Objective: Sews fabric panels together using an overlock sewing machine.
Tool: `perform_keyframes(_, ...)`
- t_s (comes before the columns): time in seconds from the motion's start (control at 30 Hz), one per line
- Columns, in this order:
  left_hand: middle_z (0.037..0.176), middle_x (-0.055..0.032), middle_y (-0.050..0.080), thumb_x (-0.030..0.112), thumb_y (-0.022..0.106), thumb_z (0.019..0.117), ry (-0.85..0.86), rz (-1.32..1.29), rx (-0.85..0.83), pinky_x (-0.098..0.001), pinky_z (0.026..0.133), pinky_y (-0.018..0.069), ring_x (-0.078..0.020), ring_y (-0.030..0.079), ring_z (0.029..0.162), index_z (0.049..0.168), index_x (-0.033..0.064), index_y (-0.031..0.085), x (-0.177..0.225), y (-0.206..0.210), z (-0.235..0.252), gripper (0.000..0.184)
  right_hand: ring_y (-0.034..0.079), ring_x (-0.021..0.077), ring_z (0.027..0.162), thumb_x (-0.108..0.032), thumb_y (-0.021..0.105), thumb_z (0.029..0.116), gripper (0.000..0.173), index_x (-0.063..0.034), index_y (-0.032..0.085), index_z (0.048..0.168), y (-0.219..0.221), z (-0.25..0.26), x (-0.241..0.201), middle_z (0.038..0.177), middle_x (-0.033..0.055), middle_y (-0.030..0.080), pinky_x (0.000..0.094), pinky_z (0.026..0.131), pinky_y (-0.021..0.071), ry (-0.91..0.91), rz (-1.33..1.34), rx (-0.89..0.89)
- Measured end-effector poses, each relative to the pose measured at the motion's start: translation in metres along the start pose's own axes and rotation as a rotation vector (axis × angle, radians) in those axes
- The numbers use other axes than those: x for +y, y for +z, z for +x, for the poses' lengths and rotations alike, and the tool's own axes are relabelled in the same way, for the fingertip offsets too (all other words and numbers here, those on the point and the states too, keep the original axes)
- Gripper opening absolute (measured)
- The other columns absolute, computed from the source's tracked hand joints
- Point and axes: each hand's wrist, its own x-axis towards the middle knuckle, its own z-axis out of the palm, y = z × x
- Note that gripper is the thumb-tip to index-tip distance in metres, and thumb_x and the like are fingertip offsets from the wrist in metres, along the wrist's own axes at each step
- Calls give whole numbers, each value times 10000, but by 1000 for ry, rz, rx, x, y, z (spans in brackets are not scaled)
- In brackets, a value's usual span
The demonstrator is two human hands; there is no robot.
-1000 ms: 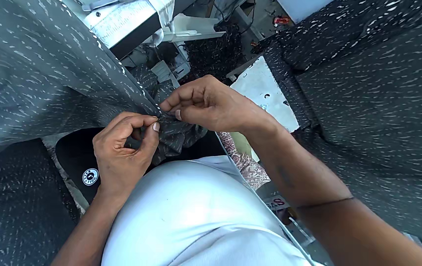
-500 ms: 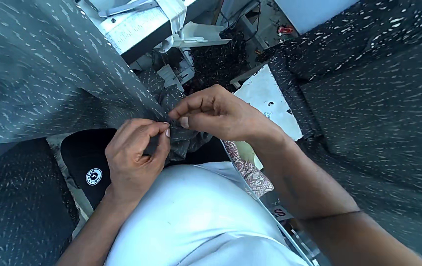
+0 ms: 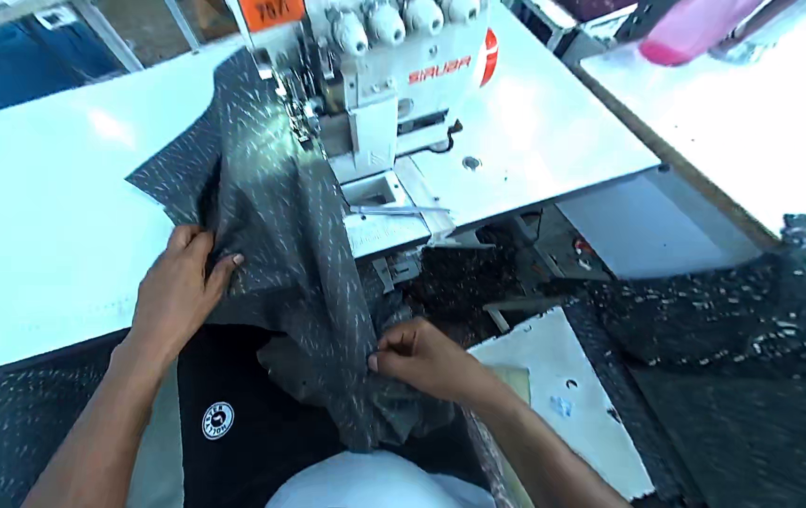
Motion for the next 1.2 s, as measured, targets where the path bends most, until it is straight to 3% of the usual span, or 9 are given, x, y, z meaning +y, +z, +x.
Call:
perform_keyframes(0.03,998,-204,648,239,665,992,9,-48,10,-652,714,526,-397,660,841,1081,-5,652,-6,-6,4,260,505,12,577,-261,672,970,247,-91,694,791,0,-3,-3,647,-60,568,225,535,421,-51,58,-62)
perform_keyframes(0.1,839,-124,686,163,640,996,-102,-263,12,-508,649,593,-243,678,690,1045,12,680,-12,-33,10,164,524,-26,598,-259,691,965,220,-135,679,784,-3,-10,-7,662,-101,583,186,543,435,-123,200,-158)
perform_keyframes(0.37,824,38,670,129,675,892,-90,-481,302,-230,634,586,-22,647,659,1049,96,652,-8,-74,31,162,492,-17,567,-235,672,974,230,-118,671,775,-1,-1,-9,632,-85,546,185,513,398,-142,161,-13)
perform_keyframes(0.53,1057,-43,668,129,693,927,-47,-470,492,-263,771,568,-50,647,843,1235,28,599,2,-84,58,338,501,-12,591,-225,662,984,239,-107,667,777,-7,24,-36,647,-79,553,186,544,412,-181,123,39)
perform_keyframes(0.6,1435,-163,526,186,671,948,-17,-343,463,-390,1023,535,-200,596,1244,1455,21,449,11,-89,73,578,521,-6,609,-195,655,984,230,-98,671,776,-9,34,-48,661,-69,570,184,564,435,-199,136,78)
perform_keyframes(0.63,1594,-255,327,180,633,953,15,-242,428,-520,1126,443,-352,436,1427,1528,-8,363,17,-88,78,663,527,3,605,-186,659,978,230,-91,678,770,-9,40,-52,656,-58,579,191,565,441,-184,125,106)
perform_keyframes(0.7,1625,-350,185,122,556,983,107,-110,378,-680,1131,352,-529,302,1461,1499,-59,402,46,-79,72,568,535,21,595,-166,664,971,220,-78,691,772,-10,50,-61,648,-36,590,203,560,446,-183,124,148)
perform_keyframes(0.83,1530,-152,487,364,334,1077,167,-142,135,-602,1115,397,-339,472,1404,1462,46,521,97,-31,57,533,549,50,593,-149,647,967,199,-55,694,798,-19,67,-81,659,3,602,222,545,461,-290,166,213)
perform_keyframes(1.2,1678,-140,278,556,269,1042,76,9,-45,-670,1205,182,-351,196,1567,1579,72,375,59,-12,154,730,579,116,597,-191,598,998,231,-43,732,882,-34,127,-116,677,42,624,315,544,481,-237,148,420)
